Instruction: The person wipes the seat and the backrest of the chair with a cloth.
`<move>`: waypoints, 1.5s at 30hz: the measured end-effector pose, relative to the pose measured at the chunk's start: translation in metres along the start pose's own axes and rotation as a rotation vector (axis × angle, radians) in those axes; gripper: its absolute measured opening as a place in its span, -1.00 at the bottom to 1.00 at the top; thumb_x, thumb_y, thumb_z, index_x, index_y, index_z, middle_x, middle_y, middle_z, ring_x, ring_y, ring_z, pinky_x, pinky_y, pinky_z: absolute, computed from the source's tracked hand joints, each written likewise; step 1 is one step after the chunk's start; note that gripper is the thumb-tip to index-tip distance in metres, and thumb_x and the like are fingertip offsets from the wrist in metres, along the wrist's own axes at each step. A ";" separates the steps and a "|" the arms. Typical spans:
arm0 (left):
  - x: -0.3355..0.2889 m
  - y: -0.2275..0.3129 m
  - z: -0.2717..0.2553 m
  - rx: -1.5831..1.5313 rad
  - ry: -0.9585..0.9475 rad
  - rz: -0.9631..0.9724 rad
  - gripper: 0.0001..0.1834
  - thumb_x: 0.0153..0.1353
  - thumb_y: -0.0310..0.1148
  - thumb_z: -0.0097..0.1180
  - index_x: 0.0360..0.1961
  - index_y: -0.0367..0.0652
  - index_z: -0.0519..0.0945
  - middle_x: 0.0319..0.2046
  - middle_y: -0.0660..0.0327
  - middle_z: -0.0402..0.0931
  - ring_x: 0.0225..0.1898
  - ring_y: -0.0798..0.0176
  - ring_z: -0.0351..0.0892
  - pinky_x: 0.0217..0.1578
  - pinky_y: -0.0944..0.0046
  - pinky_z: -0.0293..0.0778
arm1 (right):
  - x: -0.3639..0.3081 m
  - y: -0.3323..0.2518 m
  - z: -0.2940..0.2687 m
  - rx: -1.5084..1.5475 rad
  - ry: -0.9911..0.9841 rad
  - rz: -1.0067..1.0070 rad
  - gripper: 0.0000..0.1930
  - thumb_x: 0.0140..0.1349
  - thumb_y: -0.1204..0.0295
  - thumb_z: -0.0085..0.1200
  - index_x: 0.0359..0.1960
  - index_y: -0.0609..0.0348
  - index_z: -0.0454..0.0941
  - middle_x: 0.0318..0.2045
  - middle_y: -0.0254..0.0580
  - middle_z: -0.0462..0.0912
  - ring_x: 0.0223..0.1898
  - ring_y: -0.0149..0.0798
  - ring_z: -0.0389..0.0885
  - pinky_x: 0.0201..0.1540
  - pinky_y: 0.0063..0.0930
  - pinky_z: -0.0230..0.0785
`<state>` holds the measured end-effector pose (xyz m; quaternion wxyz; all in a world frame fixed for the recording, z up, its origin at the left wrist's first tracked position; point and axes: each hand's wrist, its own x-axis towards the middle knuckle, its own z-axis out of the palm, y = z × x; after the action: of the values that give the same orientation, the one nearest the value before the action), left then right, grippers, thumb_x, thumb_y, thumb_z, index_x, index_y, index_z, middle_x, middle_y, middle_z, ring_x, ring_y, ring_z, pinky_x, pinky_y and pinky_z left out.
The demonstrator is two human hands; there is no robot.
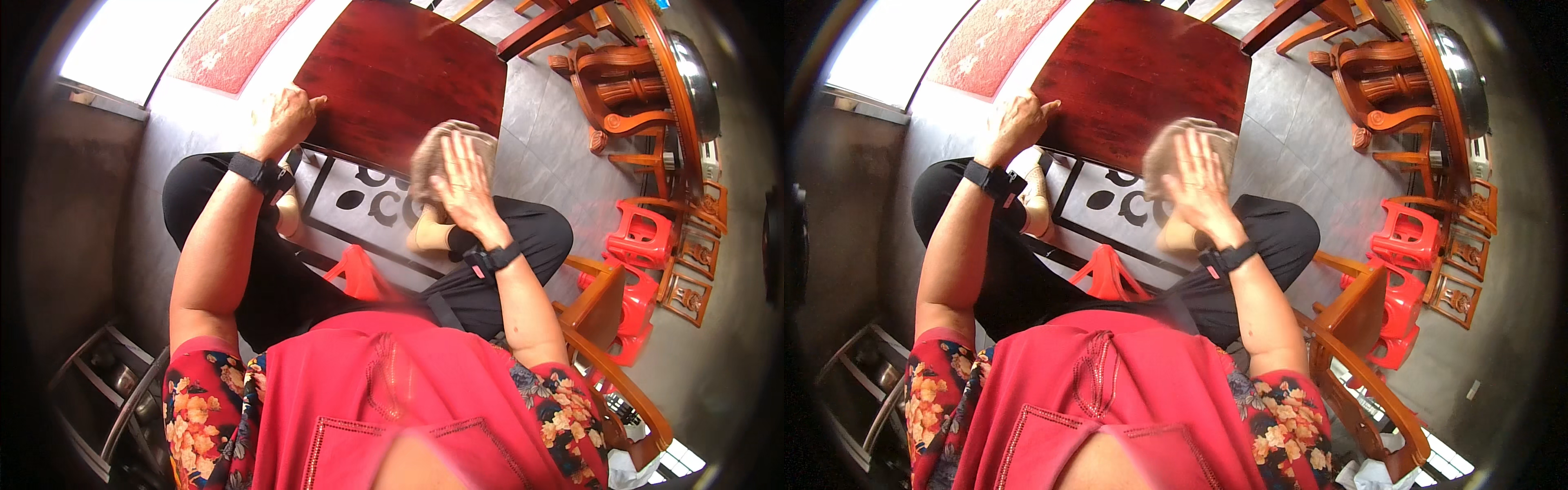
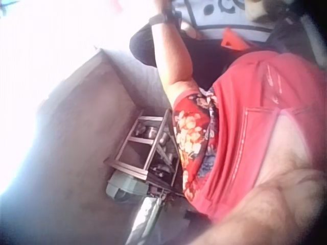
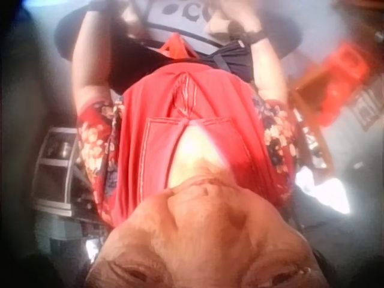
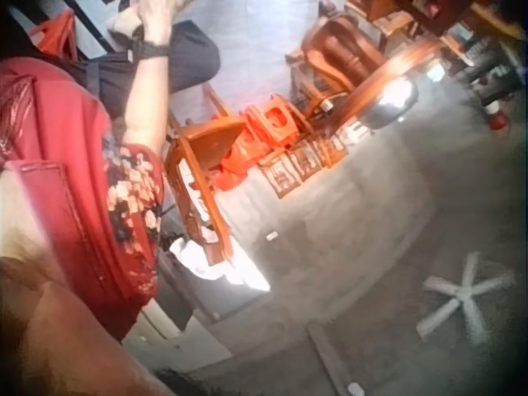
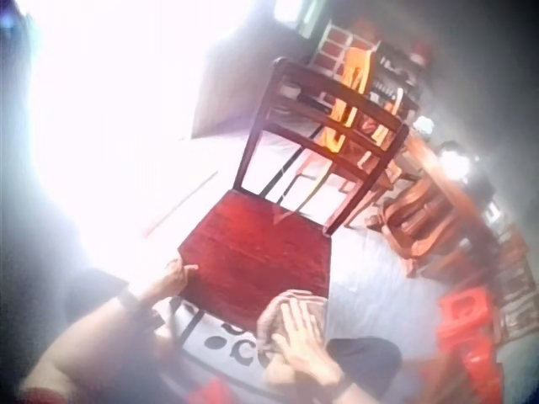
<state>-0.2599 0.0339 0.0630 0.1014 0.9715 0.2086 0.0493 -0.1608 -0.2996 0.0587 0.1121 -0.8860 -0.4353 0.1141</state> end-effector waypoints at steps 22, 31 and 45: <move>-0.002 0.026 0.008 0.275 -0.144 -0.093 -0.25 0.26 0.30 -0.17 -0.37 -0.25 0.70 -0.29 -0.01 0.52 -0.36 -0.01 0.62 -0.45 -0.12 0.53 | 0.261 0.088 -0.005 -0.098 0.158 0.251 -0.19 0.32 -0.16 -0.30 0.47 0.00 -0.16 0.48 0.04 -0.19 0.49 0.14 -0.33 0.45 0.03 -0.39; -0.005 0.022 -0.007 0.142 -0.132 -0.099 -0.25 0.24 0.28 -0.10 -0.29 -0.37 0.60 -0.32 -0.05 0.54 -0.36 -0.01 0.64 -0.48 -0.04 0.54 | 0.224 0.071 0.013 -0.142 0.274 0.206 -0.20 0.32 -0.13 -0.20 0.45 0.10 -0.05 0.44 0.16 -0.08 0.45 0.22 -0.16 0.43 0.06 -0.25; -0.009 0.022 -0.009 0.070 -0.178 -0.133 -0.03 0.18 0.21 0.08 0.15 -0.67 0.27 -0.31 -0.16 0.58 -0.22 -0.05 0.62 -0.24 0.10 0.52 | 0.223 0.103 0.001 -0.129 0.333 0.168 -0.17 0.30 -0.12 -0.12 0.40 0.24 0.01 0.39 0.29 0.01 0.42 0.28 -0.09 0.44 -0.01 -0.20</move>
<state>-0.2605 0.0124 0.0764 0.0884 0.9590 0.2643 -0.0515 0.0484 -0.1829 0.0040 0.1155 -0.9312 -0.3415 -0.0534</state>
